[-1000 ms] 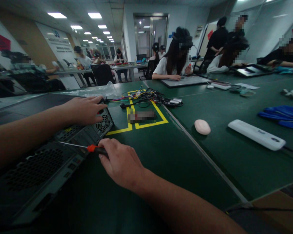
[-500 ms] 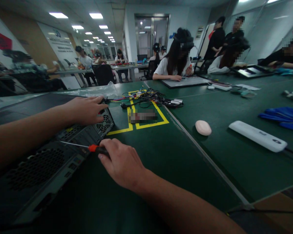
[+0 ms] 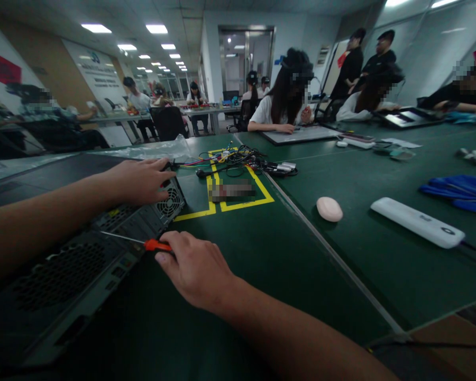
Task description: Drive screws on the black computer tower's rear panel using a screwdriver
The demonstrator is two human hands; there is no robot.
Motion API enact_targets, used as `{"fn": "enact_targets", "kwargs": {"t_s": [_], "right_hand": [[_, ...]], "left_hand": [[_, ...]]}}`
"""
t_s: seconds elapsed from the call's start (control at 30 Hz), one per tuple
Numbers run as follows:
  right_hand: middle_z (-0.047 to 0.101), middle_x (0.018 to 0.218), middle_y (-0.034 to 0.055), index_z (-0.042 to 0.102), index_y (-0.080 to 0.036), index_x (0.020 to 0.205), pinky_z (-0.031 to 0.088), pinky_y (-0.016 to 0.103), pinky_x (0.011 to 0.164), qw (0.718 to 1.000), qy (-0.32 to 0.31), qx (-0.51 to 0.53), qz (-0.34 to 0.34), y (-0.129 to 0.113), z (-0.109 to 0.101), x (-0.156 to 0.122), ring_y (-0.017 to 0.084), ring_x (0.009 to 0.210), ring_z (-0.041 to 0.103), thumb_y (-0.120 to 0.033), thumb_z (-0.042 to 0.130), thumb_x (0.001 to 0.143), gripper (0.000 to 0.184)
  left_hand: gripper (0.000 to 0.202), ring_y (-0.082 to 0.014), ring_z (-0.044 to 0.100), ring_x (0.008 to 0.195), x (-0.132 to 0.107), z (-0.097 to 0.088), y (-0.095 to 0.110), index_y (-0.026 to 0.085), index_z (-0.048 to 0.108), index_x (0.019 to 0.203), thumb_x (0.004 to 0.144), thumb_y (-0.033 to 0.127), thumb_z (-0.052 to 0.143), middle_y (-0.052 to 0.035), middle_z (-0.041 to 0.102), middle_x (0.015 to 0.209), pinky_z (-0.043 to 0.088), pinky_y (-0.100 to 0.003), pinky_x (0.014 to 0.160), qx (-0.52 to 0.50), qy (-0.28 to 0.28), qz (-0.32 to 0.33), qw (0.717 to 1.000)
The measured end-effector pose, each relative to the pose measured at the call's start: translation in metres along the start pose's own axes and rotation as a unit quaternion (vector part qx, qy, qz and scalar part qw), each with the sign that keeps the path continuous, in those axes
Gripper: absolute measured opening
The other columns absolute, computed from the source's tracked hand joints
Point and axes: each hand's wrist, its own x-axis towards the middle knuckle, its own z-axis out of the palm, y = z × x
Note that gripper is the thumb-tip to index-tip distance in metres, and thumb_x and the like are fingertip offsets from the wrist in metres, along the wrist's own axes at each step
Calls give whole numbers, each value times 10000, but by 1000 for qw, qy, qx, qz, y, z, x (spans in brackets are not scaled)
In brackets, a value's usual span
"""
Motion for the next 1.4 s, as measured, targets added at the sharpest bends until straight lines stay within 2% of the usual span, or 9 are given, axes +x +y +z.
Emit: {"fn": "enact_targets", "kwargs": {"t_s": [0.13, 0.27, 0.5, 0.67, 0.87, 1.1, 1.4], "right_hand": [[746, 1182, 86, 598, -220, 1375, 523, 392, 839, 1000, 12, 8, 0, 1, 2, -1, 244, 938, 704, -334, 634, 1073, 325], [738, 1117, 69, 594, -228, 1339, 488, 359, 757, 1000, 21, 0, -8, 6, 5, -2, 210, 840, 673, -249, 583, 1071, 269], [729, 1127, 65, 599, -230, 1320, 469, 351, 754, 999, 32, -9, -22, 7, 5, -1, 209, 868, 669, -211, 582, 1080, 242], [727, 1113, 57, 603, -231, 1323, 471, 343, 752, 1000, 20, -6, -7, 4, 2, 0, 203, 864, 666, -226, 598, 1091, 232], [725, 1114, 59, 609, -229, 1321, 475, 351, 763, 1000, 18, -2, -4, 3, 0, -1, 201, 862, 653, -253, 593, 1097, 226], [722, 1132, 72, 620, -222, 1322, 462, 364, 766, 1000, 21, 4, -4, 2, 0, -1, 215, 889, 655, -267, 588, 1093, 235], [692, 1104, 56, 638, -216, 1318, 437, 357, 759, 999, 30, 7, -10, 1, -2, -1, 204, 885, 635, -277, 602, 1090, 238]], "left_hand": [[700, -468, 500, 1556, 1, 1, -1, 220, 606, 1617, 986, 518, 551, -206, 416, 1787, 488, -579, 1192, -18, -5, -9, 1000], [705, -460, 503, 1554, 2, 2, -1, 229, 601, 1622, 982, 519, 551, -194, 402, 1799, 489, -574, 1189, -16, -4, -12, 1000], [668, -427, 527, 1537, -1, -2, 1, 223, 608, 1610, 1014, 513, 525, -213, 456, 1753, 528, -536, 1149, 5, -6, -6, 1000], [667, -463, 527, 1530, -1, -2, 1, 201, 610, 1608, 1018, 500, 530, -245, 451, 1749, 540, -583, 1129, 9, -4, 0, 1000], [680, -474, 533, 1523, 1, 1, 0, 199, 620, 1601, 999, 509, 550, -235, 431, 1768, 526, -595, 1144, -6, 4, 0, 1000], [693, -458, 532, 1530, 1, 0, 0, 184, 589, 1621, 1015, 505, 485, -252, 455, 1736, 537, -577, 1125, 18, -7, 1, 1000], [689, -436, 541, 1518, 0, -1, 0, 212, 606, 1608, 999, 518, 502, -222, 473, 1727, 519, -551, 1151, 7, -6, -2, 1000]]}}
